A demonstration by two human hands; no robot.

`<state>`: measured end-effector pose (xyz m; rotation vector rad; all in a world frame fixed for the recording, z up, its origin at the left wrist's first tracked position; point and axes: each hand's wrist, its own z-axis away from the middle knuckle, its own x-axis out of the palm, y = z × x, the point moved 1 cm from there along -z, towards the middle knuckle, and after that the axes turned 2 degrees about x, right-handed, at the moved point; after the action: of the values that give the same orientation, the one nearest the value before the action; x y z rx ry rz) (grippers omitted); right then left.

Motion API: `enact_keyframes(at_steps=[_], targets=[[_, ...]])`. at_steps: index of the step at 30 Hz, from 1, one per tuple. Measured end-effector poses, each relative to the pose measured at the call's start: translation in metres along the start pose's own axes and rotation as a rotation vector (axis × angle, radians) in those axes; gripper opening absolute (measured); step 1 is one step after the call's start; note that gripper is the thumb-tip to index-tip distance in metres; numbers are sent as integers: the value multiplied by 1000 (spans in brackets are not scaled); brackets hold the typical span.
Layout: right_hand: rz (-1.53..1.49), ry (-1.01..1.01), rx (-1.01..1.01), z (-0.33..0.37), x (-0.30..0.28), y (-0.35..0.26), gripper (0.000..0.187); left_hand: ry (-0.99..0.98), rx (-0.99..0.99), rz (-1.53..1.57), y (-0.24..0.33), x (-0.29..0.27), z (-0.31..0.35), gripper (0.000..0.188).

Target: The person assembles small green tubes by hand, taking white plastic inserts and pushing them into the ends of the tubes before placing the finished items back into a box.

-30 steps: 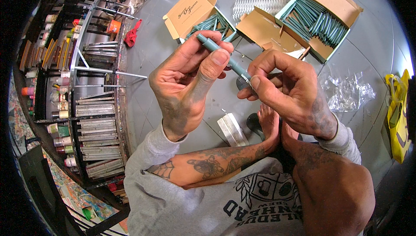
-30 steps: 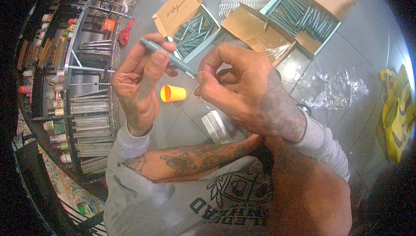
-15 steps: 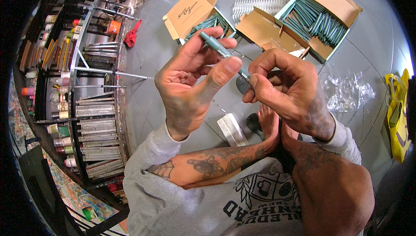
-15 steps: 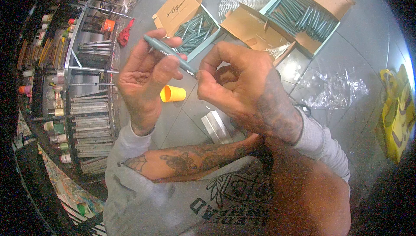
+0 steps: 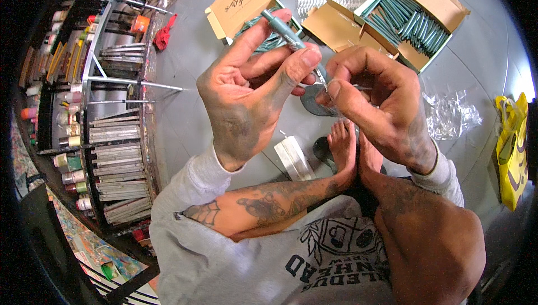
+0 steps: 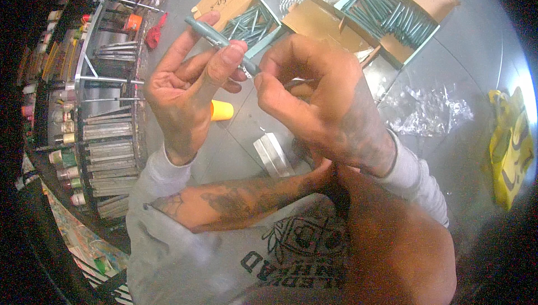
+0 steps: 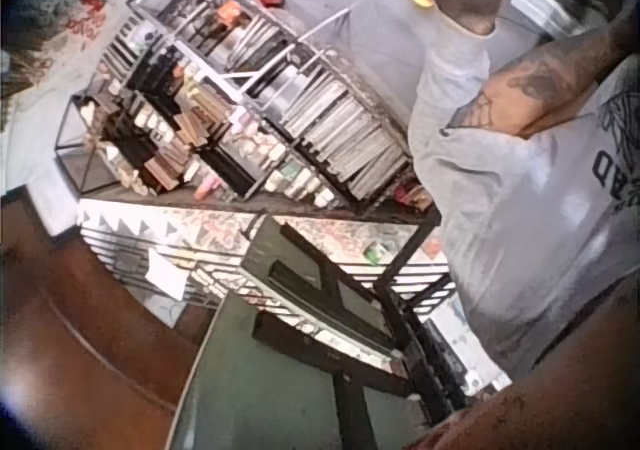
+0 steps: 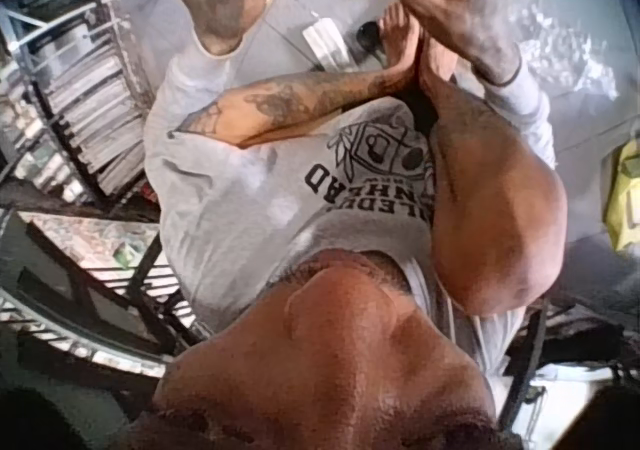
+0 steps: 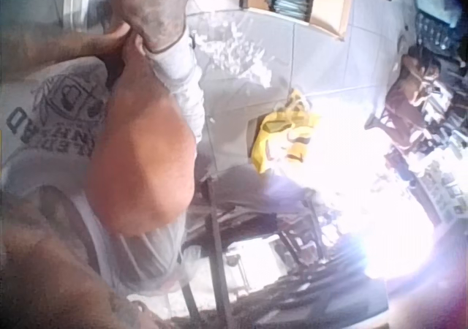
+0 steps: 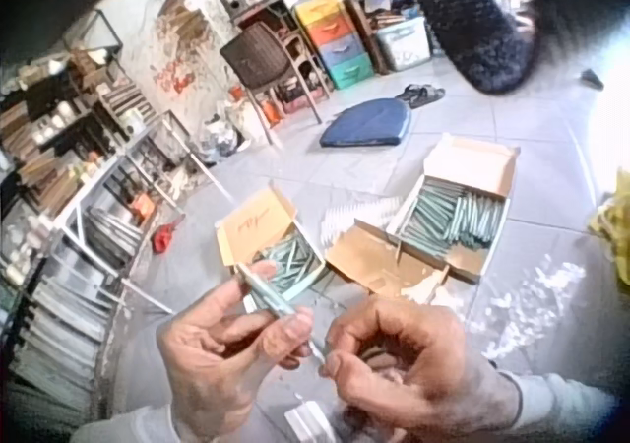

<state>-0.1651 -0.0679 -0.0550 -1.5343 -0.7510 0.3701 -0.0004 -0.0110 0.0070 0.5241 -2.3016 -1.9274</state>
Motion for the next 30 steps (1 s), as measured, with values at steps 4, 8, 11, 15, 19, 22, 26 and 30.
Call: enact_keyframes(at_steps=[4, 8, 11, 15, 19, 22, 26, 30], targets=[[-41, 28, 46, 2, 4, -7, 10, -19, 69, 10, -9, -3, 0, 55], [-36, 35, 44, -1, 3, 0, 8, -20, 73, 11, -10, -3, -1, 53], [-33, 21, 47, -2, 4, 2, 7, -18, 96, -13, -11, -3, -1, 53], [18, 17, 16, -2, 4, 2, 7, -28, 94, -20, -7, -3, -1, 53], [101, 8, -29, -2, 1, 4, 8, -53, 112, -29, -12, -7, -4, 52], [158, -4, -28, 0, -1, 4, 10, -59, 100, -48, -10, -7, -4, 50], [261, -30, -72, 0, -2, 3, 14, -50, 90, -78, -6, -8, -4, 48], [249, -22, -32, 2, 0, -2, 14, -25, 102, -76, -5, -10, -5, 48]])
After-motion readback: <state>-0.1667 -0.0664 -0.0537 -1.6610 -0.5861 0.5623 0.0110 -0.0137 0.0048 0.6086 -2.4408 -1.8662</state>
